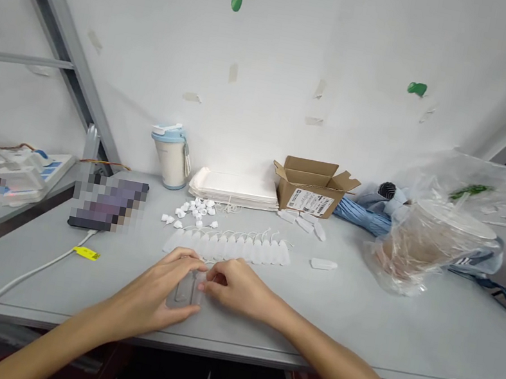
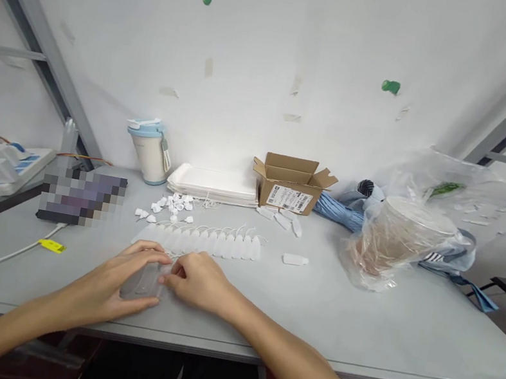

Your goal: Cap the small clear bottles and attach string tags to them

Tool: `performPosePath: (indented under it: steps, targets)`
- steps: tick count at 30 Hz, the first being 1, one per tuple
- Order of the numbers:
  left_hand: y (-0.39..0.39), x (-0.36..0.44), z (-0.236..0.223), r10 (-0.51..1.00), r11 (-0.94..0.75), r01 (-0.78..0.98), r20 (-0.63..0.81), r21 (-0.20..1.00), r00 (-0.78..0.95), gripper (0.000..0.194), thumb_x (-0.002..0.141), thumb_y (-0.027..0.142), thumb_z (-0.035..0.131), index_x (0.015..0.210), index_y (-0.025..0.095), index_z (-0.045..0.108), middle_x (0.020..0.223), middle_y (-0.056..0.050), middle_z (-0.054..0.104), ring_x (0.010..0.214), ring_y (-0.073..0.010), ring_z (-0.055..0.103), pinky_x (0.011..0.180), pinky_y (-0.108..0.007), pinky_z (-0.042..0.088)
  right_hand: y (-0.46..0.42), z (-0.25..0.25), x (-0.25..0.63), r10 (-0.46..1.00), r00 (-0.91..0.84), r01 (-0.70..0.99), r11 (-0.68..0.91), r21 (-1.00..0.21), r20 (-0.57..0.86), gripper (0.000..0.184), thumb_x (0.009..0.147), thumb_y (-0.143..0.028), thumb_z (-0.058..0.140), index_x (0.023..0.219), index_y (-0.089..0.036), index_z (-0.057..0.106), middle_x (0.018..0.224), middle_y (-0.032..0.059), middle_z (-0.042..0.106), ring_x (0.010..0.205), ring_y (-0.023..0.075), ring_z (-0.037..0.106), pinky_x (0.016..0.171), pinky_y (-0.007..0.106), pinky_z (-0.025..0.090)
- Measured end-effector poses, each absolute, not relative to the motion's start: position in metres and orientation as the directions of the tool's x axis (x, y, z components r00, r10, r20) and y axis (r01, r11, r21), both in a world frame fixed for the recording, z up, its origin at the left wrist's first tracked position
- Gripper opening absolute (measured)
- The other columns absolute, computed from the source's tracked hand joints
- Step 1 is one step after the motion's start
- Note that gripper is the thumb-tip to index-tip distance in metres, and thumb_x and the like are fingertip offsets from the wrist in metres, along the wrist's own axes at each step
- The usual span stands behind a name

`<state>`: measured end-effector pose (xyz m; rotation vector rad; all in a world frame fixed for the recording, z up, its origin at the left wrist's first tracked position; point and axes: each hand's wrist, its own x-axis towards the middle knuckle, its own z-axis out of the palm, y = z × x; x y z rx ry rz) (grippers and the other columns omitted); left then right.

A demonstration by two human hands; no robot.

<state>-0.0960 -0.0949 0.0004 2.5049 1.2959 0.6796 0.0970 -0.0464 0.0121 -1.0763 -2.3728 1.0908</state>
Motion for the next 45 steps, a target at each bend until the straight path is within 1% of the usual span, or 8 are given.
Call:
performPosePath:
  steps: [19, 27, 29, 32, 34, 37, 40, 45]
  targets:
    - [-0.087, -0.122, 0.001, 0.785, -0.619, 0.720, 0.275, 0.313, 0.556, 0.046, 0.079, 0.036, 0.064, 0.121, 0.025, 0.049, 0.122, -0.006, 0.055, 0.124, -0.0263, 0.039, 0.099, -0.040, 0.043, -0.046, 0.009, 0.094, 0.688, -0.725, 0.424, 0.409, -0.808, -0.032, 0.010, 0.076, -0.022, 0.065, 0.076, -0.013, 0.070, 0.055, -0.0033, 0.056, 0.053, 0.0081, 0.048, 0.054, 0.020, 0.035]
    - [-0.075, -0.125, 0.009, 0.778, -0.628, 0.692, 0.303, 0.357, 0.550, 0.061, 0.065, 0.051, 0.073, 0.117, 0.026, 0.053, 0.118, -0.006, 0.059, 0.119, -0.0265, 0.045, 0.096, -0.040, 0.044, -0.043, 0.011, 0.097, 0.683, -0.730, 0.385, 0.389, -0.837, -0.019, 0.011, 0.076, -0.024, 0.065, 0.075, -0.014, 0.069, 0.055, -0.0032, 0.056, 0.052, 0.0080, 0.047, 0.052, 0.020, 0.035]
    - [-0.068, -0.119, 0.014, 0.792, -0.609, 0.694, 0.329, 0.383, 0.514, 0.057, 0.066, 0.054, 0.071, 0.113, 0.025, 0.057, 0.116, -0.006, 0.060, 0.116, -0.0269, 0.048, 0.093, -0.040, 0.046, -0.040, 0.015, 0.099, 0.705, -0.709, 0.366, 0.372, -0.853, 0.003, 0.012, 0.077, -0.025, 0.064, 0.075, -0.014, 0.069, 0.056, -0.0025, 0.058, 0.052, 0.0081, 0.048, 0.053, 0.020, 0.036]
    - [-0.045, -0.105, 0.021, 0.843, -0.529, 0.722, 0.376, 0.446, 0.385, 0.037, 0.082, 0.050, 0.054, 0.106, 0.024, 0.061, 0.110, -0.007, 0.064, 0.107, -0.0252, 0.054, 0.086, -0.039, 0.048, -0.033, 0.025, 0.106, 0.755, -0.650, 0.333, 0.381, -0.862, 0.082, 0.016, 0.080, -0.028, 0.061, 0.075, -0.015, 0.068, 0.056, -0.0017, 0.059, 0.052, 0.0087, 0.049, 0.054, 0.021, 0.037]
    - [-0.021, -0.095, 0.026, 0.869, -0.478, 0.746, 0.377, 0.464, 0.322, 0.034, 0.083, 0.048, 0.051, 0.103, 0.023, 0.063, 0.108, -0.007, 0.066, 0.103, -0.0253, 0.057, 0.080, -0.037, 0.050, -0.025, 0.030, 0.115, 0.800, -0.583, 0.334, 0.398, -0.854, 0.144, 0.018, 0.082, -0.029, 0.058, 0.077, -0.015, 0.068, 0.056, -0.0016, 0.059, 0.052, 0.0093, 0.050, 0.054, 0.021, 0.037]
    - [0.024, -0.084, 0.033, 0.883, -0.440, 0.787, 0.367, 0.433, 0.291, 0.030, 0.083, 0.036, 0.047, 0.098, 0.019, 0.066, 0.105, -0.008, 0.068, 0.096, -0.0248, 0.061, 0.079, -0.036, 0.049, -0.004, 0.034, 0.135, 0.868, -0.406, 0.464, 0.466, -0.753, 0.287, 0.017, 0.084, -0.026, 0.054, 0.079, -0.016, 0.066, 0.061, 0.0000, 0.062, 0.054, 0.0104, 0.051, 0.055, 0.022, 0.038]
    - [0.065, -0.083, 0.036, 0.897, -0.404, 0.862, 0.318, 0.308, 0.306, 0.027, 0.077, 0.025, 0.047, 0.087, 0.015, 0.069, 0.094, -0.010, 0.072, 0.092, -0.0270, 0.062, 0.083, -0.036, 0.046, 0.022, 0.030, 0.161, 0.841, -0.273, 0.682, 0.512, -0.522, 0.468, 0.016, 0.084, -0.021, 0.052, 0.079, -0.016, 0.066, 0.072, 0.0039, 0.067, 0.065, 0.0138, 0.056, 0.064, 0.025, 0.040]
    - [0.094, -0.099, 0.018, 0.901, -0.319, 0.930, 0.363, 0.184, 0.237, 0.031, 0.074, 0.020, 0.041, 0.082, 0.017, 0.071, 0.083, -0.010, 0.072, 0.090, -0.0286, 0.062, 0.081, -0.035, 0.045, 0.049, 0.026, 0.194, 0.892, -0.178, 0.857, 0.348, -0.380, 0.416, 0.018, 0.085, -0.017, 0.049, 0.089, -0.016, 0.066, 0.089, 0.0076, 0.070, 0.077, 0.0169, 0.061, 0.071, 0.026, 0.041]
